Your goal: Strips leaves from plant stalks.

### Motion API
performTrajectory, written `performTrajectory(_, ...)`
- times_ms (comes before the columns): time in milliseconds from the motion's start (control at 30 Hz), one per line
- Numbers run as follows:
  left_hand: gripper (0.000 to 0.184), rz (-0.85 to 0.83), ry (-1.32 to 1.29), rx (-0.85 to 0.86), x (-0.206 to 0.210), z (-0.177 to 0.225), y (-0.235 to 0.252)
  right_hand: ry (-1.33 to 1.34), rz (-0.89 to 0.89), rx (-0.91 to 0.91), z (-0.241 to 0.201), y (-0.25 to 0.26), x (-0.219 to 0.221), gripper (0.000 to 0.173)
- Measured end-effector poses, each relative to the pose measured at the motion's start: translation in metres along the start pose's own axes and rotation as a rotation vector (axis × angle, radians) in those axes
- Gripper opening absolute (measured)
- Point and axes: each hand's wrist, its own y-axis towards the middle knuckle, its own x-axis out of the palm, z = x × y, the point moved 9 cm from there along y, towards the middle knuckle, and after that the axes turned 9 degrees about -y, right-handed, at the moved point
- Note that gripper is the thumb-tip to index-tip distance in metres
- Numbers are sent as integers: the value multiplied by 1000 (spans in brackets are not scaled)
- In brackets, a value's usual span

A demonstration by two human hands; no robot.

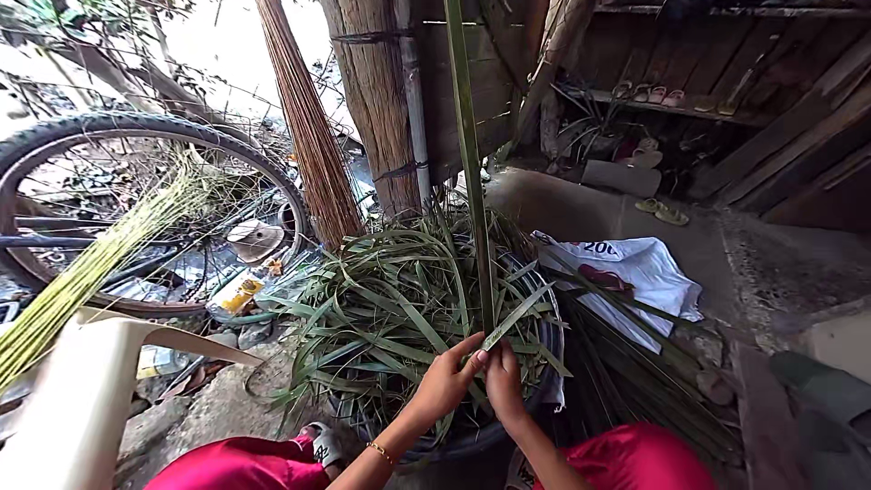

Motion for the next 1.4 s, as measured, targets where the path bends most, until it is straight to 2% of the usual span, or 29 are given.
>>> performTrajectory(267,52,81,139,91,-2,8,-8,44,-44,35,-1,-4,1,28)
performTrajectory(433,51,152,125,131,-15,5,-6,63,-155,60,1,-15,16,32)
performTrajectory(533,51,92,94,130,-20,2,-5,182,-237,137,2,-19,23,33)
performTrajectory(667,54,-33,46,136,-25,4,-4,330,-446,320,-5,-26,26,36)
performTrajectory(833,55,-119,47,166,-29,8,-7,383,-644,349,-9,-37,28,36)
performTrajectory(900,54,-118,151,182,-32,11,-7,412,-687,375,-9,-40,28,36)
performTrajectory(1067,50,-129,716,141,-34,31,-9,313,-670,479,-2,-43,21,36)
performTrajectory(1167,48,-121,887,156,-38,54,-10,273,-714,453,-11,-36,15,37)
performTrajectory(1300,46,-5,1082,232,-65,97,-7,388,-821,398,-33,-26,17,42)
performTrajectory(1400,48,-40,1213,81,-78,112,-3,468,-905,402,-36,-22,24,44)
